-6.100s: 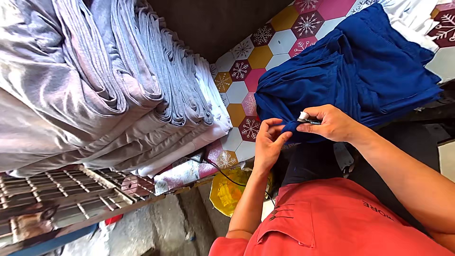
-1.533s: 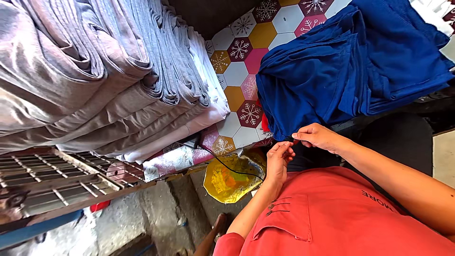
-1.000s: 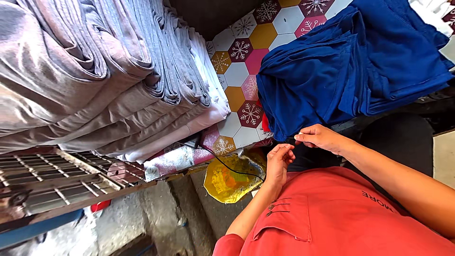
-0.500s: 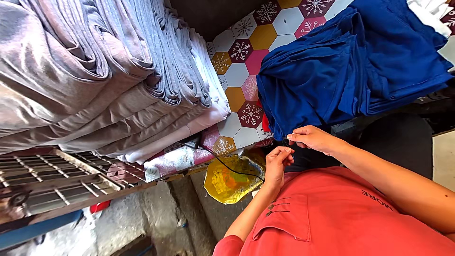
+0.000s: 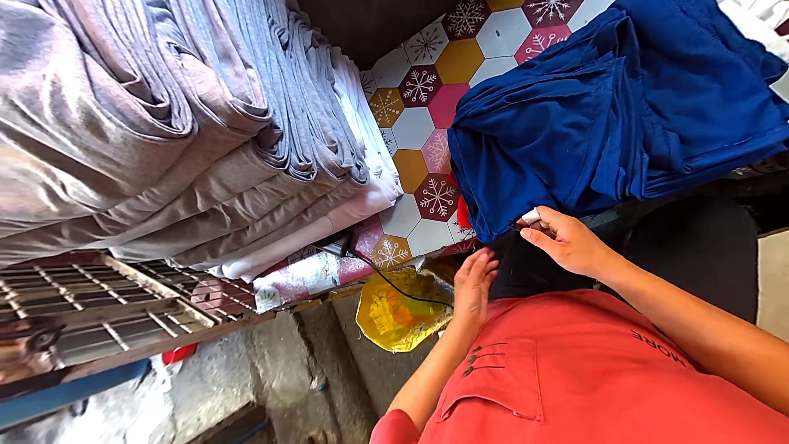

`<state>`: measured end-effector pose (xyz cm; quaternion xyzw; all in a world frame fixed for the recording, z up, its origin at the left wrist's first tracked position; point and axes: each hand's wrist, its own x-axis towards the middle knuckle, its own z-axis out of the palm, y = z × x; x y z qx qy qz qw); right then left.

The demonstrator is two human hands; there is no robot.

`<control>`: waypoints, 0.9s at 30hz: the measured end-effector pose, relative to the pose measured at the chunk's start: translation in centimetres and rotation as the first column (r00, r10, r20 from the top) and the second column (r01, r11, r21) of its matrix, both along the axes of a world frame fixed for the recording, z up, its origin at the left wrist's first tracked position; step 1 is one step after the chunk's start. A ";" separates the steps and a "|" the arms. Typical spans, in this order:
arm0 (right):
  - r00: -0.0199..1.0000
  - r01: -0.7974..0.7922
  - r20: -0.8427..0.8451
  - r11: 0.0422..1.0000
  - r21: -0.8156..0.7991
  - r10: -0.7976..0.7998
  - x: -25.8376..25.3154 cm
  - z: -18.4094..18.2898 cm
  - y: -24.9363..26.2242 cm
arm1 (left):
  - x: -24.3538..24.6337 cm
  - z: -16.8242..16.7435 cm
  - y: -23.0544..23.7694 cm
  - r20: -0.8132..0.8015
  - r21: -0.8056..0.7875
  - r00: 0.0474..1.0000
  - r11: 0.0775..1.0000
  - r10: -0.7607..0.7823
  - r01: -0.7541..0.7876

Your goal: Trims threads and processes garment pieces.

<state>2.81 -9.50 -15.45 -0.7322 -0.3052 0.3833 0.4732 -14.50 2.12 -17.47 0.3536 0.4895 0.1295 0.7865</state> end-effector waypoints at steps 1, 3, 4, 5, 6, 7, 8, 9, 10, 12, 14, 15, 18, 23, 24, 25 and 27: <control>0.997 -0.006 0.081 1.000 0.016 0.004 0.1 0.0 0.0 | 1.4 0.4 -0.2 0.063 -0.070 0.997 0.997 0.037 -0.033; 0.972 -0.020 0.233 0.998 0.053 0.007 0.2 -0.5 -0.1 | 3.2 0.9 -0.3 0.097 -0.205 0.979 0.966 0.179 -0.157; 0.954 -0.030 0.300 0.997 0.073 0.007 0.2 -0.8 -0.3 | 3.7 1.1 -0.3 0.090 -0.239 0.965 0.946 0.245 -0.218; 0.934 -0.040 0.358 0.994 0.099 0.002 0.2 -1.2 -0.5 | 3.9 1.2 -0.3 0.087 -0.255 0.952 0.930 0.295 -0.265; 0.913 -0.052 0.408 0.991 0.123 -0.003 0.2 -1.5 -0.7 | 4.0 1.2 -0.3 0.097 -0.254 0.940 0.921 0.327 -0.294; 0.894 -0.062 0.447 0.986 0.153 -0.013 0.1 -1.7 -0.8 | 4.0 1.3 -0.2 0.117 -0.241 0.931 0.920 0.345 -0.311; 0.876 -0.069 0.481 0.980 0.188 -0.030 0.0 -1.8 -0.8 | 4.1 1.5 -0.2 0.138 -0.224 0.925 0.921 0.354 -0.319; 0.859 -0.077 0.510 0.973 0.217 -0.046 -0.1 -1.8 -0.7 | 4.1 1.8 -0.2 0.158 -0.209 0.922 0.925 0.353 -0.318; 0.842 -0.089 0.536 0.965 0.245 -0.059 -0.2 -1.6 -0.5 | 4.1 2.2 -0.2 0.179 -0.199 0.921 0.930 0.345 -0.310; 0.815 -0.114 0.574 0.948 0.297 -0.082 -0.4 -1.2 0.1 | 4.2 3.1 -0.3 0.217 -0.176 0.926 0.946 0.308 -0.273; 0.805 -0.124 0.584 0.936 0.329 -0.099 -0.5 -1.0 0.6 | 4.3 3.7 -0.3 0.235 -0.160 0.933 0.958 0.271 -0.238; 0.807 -0.128 0.581 0.930 0.344 -0.104 -0.5 -0.9 0.9 | 4.4 4.0 -0.3 0.237 -0.162 0.936 0.961 0.260 -0.226; 0.798 -0.140 0.586 0.902 0.408 -0.141 -0.3 -1.0 1.3 | 4.7 4.8 -0.3 0.248 -0.188 0.939 0.963 0.237 -0.194; 0.800 -0.160 0.574 0.861 0.483 -0.174 -0.2 -1.1 1.4 | 4.8 5.8 -0.2 0.245 -0.226 0.946 0.961 0.212 -0.157; 0.806 -0.163 0.566 0.854 0.494 -0.173 -0.1 -1.1 1.4 | 4.8 5.9 -0.3 0.245 -0.226 0.945 0.961 0.214 -0.159; 0.813 -0.166 0.556 0.848 0.503 -0.171 -0.1 -1.1 1.4 | 4.8 6.0 -0.3 0.245 -0.217 0.945 0.962 0.216 -0.163; 0.828 -0.168 0.535 0.838 0.519 -0.166 0.1 -1.0 1.4 | 4.8 6.0 -0.3 0.247 -0.175 0.948 0.972 0.201 -0.160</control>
